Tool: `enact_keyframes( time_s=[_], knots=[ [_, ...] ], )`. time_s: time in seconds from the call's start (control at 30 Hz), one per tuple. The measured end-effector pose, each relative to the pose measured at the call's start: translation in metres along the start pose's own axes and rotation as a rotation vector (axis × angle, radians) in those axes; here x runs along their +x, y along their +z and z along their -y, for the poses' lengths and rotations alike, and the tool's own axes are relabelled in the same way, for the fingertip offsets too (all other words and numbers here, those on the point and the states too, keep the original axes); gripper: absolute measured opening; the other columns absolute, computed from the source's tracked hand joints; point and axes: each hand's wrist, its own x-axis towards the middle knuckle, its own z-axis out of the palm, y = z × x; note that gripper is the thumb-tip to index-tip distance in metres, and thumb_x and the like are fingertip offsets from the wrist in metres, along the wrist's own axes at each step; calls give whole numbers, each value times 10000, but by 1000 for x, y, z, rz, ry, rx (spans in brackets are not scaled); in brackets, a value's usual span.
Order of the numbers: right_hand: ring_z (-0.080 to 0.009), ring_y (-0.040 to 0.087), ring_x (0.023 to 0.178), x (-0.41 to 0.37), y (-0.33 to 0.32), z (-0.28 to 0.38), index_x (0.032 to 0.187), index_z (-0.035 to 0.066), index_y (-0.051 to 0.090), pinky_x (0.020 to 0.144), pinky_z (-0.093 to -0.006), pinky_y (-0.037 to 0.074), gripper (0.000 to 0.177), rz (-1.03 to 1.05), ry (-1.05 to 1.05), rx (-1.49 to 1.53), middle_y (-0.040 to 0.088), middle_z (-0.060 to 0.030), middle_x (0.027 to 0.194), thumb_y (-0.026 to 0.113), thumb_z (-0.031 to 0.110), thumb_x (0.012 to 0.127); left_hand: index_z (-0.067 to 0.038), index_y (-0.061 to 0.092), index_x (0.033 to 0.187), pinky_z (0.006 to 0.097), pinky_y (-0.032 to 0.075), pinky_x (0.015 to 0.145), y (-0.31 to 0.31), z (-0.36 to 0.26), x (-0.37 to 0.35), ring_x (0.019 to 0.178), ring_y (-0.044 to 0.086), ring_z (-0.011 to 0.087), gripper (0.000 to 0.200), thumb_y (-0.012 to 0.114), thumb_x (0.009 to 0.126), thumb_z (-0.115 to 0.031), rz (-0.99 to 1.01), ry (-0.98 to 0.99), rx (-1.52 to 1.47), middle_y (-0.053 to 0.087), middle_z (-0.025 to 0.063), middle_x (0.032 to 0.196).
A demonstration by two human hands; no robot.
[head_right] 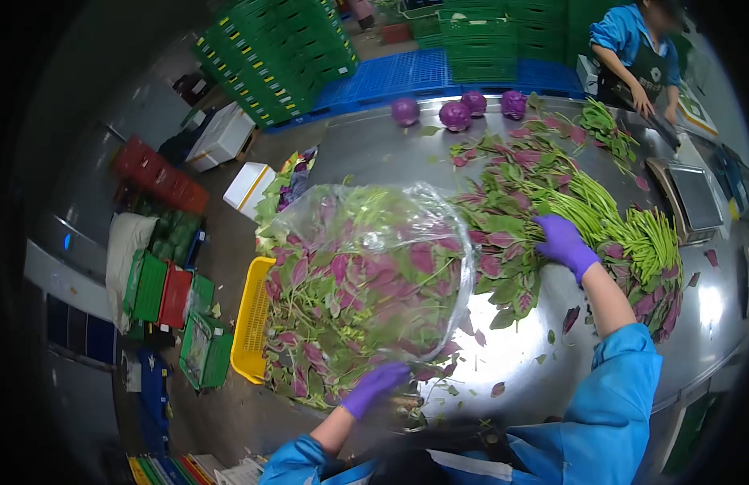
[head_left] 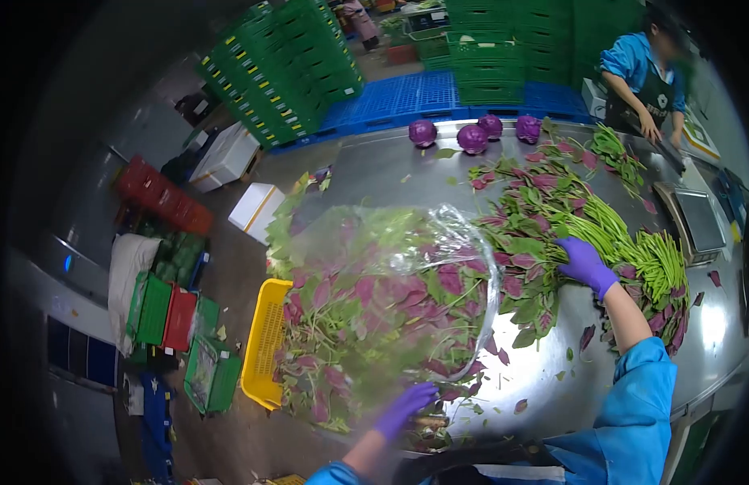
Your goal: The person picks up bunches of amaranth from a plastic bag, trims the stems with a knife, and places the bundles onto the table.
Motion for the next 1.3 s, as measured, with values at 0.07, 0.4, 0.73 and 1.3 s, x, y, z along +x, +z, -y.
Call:
enact_keyframes(
  time_s=[0.07, 0.4, 0.73, 1.3],
  knots=[
    [-291, 601, 900, 16, -11, 79, 1176, 56, 529, 797, -367, 471, 491, 81, -108, 285, 618, -156, 994, 637, 218, 725, -6, 399, 1262, 346, 349, 1007, 3, -6, 7, 1188, 429, 200, 466, 560, 865, -188, 46, 67, 120, 467, 96, 1260],
    [-337, 573, 959, 157, 91, 229, 1043, 28, 585, 821, -385, 464, 366, 479, -336, -104, 595, -200, 1024, 566, 190, 715, -23, 387, 1284, 301, 358, 987, -22, -43, -21, 1160, 458, 176, 461, 550, 861, -110, 150, 180, 5, 473, 98, 1256],
    [-366, 527, 1059, 283, 34, 244, 1359, 51, 277, 886, -393, 422, 694, 288, 328, 202, 509, -245, 1185, 560, 170, 736, -88, 490, 1214, 465, 286, 1011, -180, -197, 63, 1195, 411, 290, 456, 602, 816, -280, -149, 796, 1279, 472, 121, 1252],
    [-294, 313, 1283, 374, 174, 128, 1362, 103, 322, 1049, -353, 257, 639, 235, 50, 301, 327, -163, 1390, 476, 470, 862, -248, 275, 1380, 624, 87, 1029, -408, -289, 260, 1341, 195, 231, 630, 478, 826, -470, -778, 295, 1897, 267, 71, 1429]
  ],
)
